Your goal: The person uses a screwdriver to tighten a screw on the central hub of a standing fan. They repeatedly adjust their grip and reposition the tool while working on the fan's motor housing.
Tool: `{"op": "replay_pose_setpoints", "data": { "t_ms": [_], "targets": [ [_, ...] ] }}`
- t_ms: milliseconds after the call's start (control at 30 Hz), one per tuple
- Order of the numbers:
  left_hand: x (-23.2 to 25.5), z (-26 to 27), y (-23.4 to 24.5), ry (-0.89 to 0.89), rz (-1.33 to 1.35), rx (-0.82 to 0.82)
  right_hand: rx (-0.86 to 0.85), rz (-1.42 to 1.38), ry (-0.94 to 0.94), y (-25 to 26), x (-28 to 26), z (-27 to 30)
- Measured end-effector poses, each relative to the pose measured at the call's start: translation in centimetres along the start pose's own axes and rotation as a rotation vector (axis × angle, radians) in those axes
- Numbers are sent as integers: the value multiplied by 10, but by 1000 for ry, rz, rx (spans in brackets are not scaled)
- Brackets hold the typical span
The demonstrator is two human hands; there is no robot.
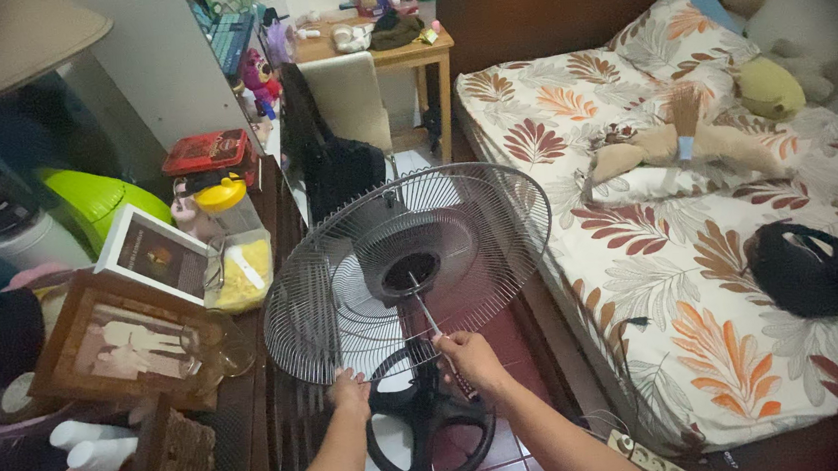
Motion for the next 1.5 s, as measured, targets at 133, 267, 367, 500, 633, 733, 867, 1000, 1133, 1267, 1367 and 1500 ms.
{"op": "replay_pose_setpoints", "data": {
  "t_ms": [133, 267, 367, 500, 633, 733, 867, 1000, 1133, 1267, 1367, 1500],
  "targets": [
    [-4, -11, 6, -1, 31, 5, -104, -111, -36, 3, -9, 7],
    [-6, -29, 14, 34, 109, -42, -122, -198, -59, 1, -2, 1],
    [-4, -37, 16, 56, 41, -57, -143, -293, -52, 3, 2, -8],
    [-4, -47, 18, 97, -77, 49, -204, -375, -63, 9, 6, -18],
    [-8, -72, 20, 193, -76, 73, -143, -171, 8, 10, 7, -14],
    [-11, -85, 29, 170, -224, 21, -80, 56, 54, 8, 3, -9],
    [-7, -82, 37, 73, -846, -141, -160, -139, 2, 10, -1, -5],
    [2, -59, 31, 126, -343, -29, -197, -224, -44, 13, 2, -9],
    [18, -28, 21, 5, -1141, -67, -250, -61, -72, 20, 7, -12],
    [24, -8, 19, -196, -1673, -22, -267, -113, -60, 16, 4, -13],
    [20, -7, 22, -149, -1643, -79, -205, -158, -58, 12, 5, -12],
    [19, -18, 17, 151, -305, 25, -264, -77, 5, 17, 3, -15]
  ]
}}
Point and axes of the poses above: each hand's wrist, its own z-axis away from the middle knuckle, its own y-axis out of the back of the hand, x = y × z, the point moved 1 cm from there along -z, towards the middle knuckle, and after that the axes turned 13 degrees about -x, right-handed, at the moved point
